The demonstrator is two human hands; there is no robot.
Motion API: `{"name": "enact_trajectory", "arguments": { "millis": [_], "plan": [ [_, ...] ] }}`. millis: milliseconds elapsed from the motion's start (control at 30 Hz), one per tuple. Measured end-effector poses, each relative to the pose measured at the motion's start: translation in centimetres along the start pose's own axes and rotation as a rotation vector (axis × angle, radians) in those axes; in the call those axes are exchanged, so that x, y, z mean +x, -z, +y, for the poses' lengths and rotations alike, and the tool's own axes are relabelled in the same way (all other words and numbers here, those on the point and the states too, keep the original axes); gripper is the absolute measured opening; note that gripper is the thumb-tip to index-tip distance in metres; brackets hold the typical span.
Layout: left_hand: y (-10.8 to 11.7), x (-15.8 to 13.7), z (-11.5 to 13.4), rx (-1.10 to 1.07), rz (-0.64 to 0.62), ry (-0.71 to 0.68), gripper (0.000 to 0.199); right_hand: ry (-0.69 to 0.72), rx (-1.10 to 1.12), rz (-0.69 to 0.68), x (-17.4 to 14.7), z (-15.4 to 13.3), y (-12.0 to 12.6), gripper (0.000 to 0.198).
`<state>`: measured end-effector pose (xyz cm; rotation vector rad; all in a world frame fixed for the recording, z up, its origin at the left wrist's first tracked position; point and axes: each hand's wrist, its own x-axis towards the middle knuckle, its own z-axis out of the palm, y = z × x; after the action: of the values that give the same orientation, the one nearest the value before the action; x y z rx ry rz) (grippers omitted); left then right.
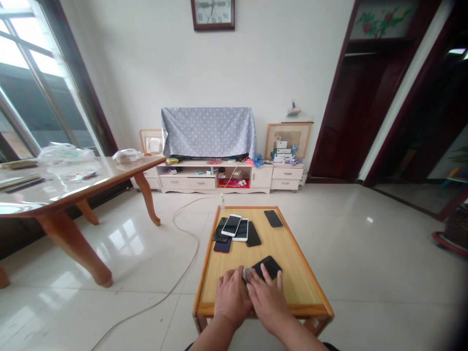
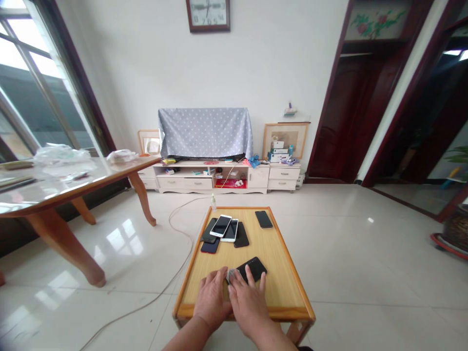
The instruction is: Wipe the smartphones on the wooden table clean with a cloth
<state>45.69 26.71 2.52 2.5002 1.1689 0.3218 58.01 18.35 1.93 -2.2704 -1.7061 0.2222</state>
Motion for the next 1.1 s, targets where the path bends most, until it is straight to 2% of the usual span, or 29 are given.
{"name": "enact_trajectory", "arguments": {
  "millis": [133, 233, 300, 467, 533, 700, 767, 933, 1000, 1100],
  "plan": [
    [-0.1, -0.1, 0.0, -0.017, 0.021, -0.012, 0.069, -0.171, -0.036, 0.016, 1.7, 2.2, 1.1, 0.052],
    [-0.2, 0.0, 0.0, -0.038, 0.036, -0.018, 0.072, -0.284, -0.063, 0.049, 1.6, 3.3, 1.2, 0.055],
    [-0.3, 0.0, -0.1, -0.044, 0.047, -0.024, 0.069, -0.249, -0.061, 0.04, 0.4, 2.7, 0.8, 0.056],
    [-0.2, 0.0, 0.0, -0.028, 0.017, -0.026, 0.062, -0.011, 0.004, -0.016, -2.2, 0.8, 0.2, 0.052],
    [0.0, 0.0, 0.2, -0.012, 0.005, -0.026, 0.064, -0.046, 0.002, -0.022, -1.7, 1.5, 0.8, 0.052],
    [0.4, 0.0, 0.8, 0.01, -0.001, -0.007, 0.065, -0.307, -0.06, 0.017, 0.0, 4.3, 2.1, 0.055],
    [0.4, 0.1, 0.8, 0.01, 0.004, -0.01, 0.064, -0.299, -0.054, 0.019, -0.6, 3.9, 1.9, 0.055],
    [-0.1, 0.3, 0.5, 0.018, 0.001, -0.022, 0.064, -0.057, 0.03, 0.003, -2.8, 1.8, 0.9, 0.052],
    [-0.2, 0.3, 0.5, 0.021, 0.011, -0.032, 0.063, -0.107, 0.023, 0.018, -2.6, 2.4, 1.1, 0.052],
    [0.0, 0.3, 0.8, 0.031, 0.01, -0.025, 0.061, -0.309, -0.021, 0.045, -1.6, 4.2, 1.9, 0.054]
  ]
}}
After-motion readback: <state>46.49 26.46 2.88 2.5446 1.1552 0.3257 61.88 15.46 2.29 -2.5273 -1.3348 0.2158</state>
